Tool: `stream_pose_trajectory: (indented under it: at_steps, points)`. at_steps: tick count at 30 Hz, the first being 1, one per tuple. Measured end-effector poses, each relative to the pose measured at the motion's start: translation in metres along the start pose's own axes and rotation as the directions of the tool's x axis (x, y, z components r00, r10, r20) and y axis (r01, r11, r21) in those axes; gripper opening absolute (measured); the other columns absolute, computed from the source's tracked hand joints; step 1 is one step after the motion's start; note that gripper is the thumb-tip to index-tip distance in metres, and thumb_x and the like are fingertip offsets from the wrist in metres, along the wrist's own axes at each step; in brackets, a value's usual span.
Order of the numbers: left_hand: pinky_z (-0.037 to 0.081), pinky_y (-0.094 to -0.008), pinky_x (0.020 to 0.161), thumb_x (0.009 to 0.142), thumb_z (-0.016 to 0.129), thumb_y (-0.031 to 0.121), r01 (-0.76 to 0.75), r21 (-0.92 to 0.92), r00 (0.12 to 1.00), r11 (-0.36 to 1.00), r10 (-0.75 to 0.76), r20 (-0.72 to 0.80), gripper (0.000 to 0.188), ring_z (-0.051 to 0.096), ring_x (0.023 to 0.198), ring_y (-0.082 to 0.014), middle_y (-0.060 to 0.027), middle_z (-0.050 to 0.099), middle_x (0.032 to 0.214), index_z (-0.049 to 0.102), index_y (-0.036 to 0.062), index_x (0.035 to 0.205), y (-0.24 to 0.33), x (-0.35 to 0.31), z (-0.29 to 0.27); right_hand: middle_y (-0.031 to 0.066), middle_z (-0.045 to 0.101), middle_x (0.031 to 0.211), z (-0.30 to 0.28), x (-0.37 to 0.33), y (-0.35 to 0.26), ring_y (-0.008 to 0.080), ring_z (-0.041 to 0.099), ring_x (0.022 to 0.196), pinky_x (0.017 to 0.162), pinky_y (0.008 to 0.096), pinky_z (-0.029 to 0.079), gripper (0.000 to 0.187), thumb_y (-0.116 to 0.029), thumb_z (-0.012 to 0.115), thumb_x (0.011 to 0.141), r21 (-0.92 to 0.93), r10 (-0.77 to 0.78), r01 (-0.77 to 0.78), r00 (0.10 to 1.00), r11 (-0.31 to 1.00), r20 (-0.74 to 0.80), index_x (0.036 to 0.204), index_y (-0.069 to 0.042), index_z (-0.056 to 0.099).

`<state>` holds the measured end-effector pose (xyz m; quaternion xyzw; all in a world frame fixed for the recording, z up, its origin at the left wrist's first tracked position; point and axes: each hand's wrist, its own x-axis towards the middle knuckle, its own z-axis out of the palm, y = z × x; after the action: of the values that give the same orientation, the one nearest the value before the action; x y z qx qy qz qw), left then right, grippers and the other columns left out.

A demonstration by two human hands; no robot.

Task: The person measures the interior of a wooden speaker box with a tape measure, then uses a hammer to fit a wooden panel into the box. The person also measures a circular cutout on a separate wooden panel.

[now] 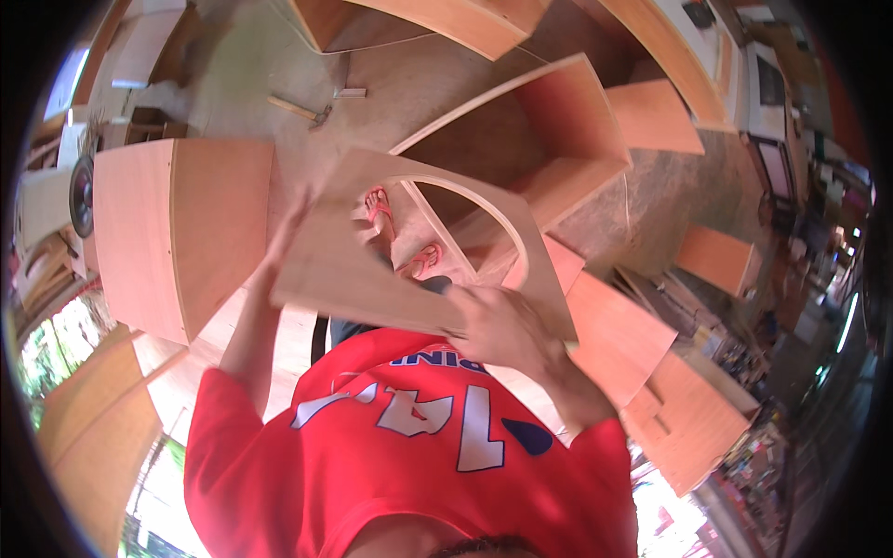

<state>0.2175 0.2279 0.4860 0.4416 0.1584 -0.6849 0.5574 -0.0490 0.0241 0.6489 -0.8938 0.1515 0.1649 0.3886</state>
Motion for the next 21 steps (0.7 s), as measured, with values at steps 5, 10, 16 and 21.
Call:
stream_pose_trajectory:
  at_steps: [5, 10, 16, 21]
  points:
    - [0.053, -0.0366, 0.093, 0.103, 0.047, 0.037, -0.278, 0.299, 0.864, 0.913, 0.374, -0.337, 0.053, 0.063, 0.108, -0.0215, -0.0114, 0.063, 0.13, 0.054, -0.0005, 0.14, -0.004, -0.15, -0.014, 0.0071, 0.069, 0.087, 0.039, 0.029, -0.038, 0.023, 0.069, 0.09, 0.093, 0.04, 0.05, 0.023, -0.011, 0.065, 0.081, -0.222, -0.378, 0.37, 0.926, 0.902, 0.01, 0.103, -0.005, 0.066]
    - [0.046, -0.0469, 0.106, 0.106, 0.041, 0.028, -0.513, 0.597, 0.378, 0.617, 0.787, -0.488, 0.051, 0.054, 0.127, -0.0313, -0.0185, 0.053, 0.143, 0.042, -0.0041, 0.146, -0.037, -0.254, -0.031, 0.0092, 0.059, 0.115, 0.116, 0.024, -0.061, 0.028, 0.053, 0.118, 0.105, 0.0527, 0.038, 0.026, -0.02, 0.073, 0.08, 0.06, -0.348, 0.569, 0.579, 0.82, -0.738, 0.104, -0.012, 0.067]
    - [0.049, -0.0502, 0.107, 0.1, 0.057, 0.023, -0.749, 0.417, 0.197, 0.515, 0.774, -0.602, 0.049, 0.058, 0.124, -0.037, -0.0248, 0.056, 0.138, 0.05, -0.0092, 0.136, -0.016, -0.296, -0.144, 0.0166, 0.068, 0.097, 0.277, 0.025, 0.12, 0.0341, 0.066, 0.092, 0.085, 0.0413, 0.053, 0.024, -0.004, 0.071, 0.079, 0.735, 0.581, 0.095, 0.549, 0.671, -0.601, 0.102, -0.001, 0.067]
    - [0.056, -0.0482, 0.076, 0.091, 0.058, 0.017, -0.937, -0.116, 0.348, 0.329, 0.853, -0.389, 0.028, 0.067, 0.09, -0.0342, -0.0219, 0.069, 0.101, 0.062, -0.0087, 0.101, 0.008, -0.286, -0.276, 0.0188, 0.071, 0.084, 0.391, -0.001, 0.28, 0.0359, 0.071, 0.084, 0.073, 0.0475, 0.056, 0.038, -0.037, 0.073, 0.087, 0.788, 0.91, -0.471, 0.082, 0.396, -0.407, 0.101, -0.003, 0.066]
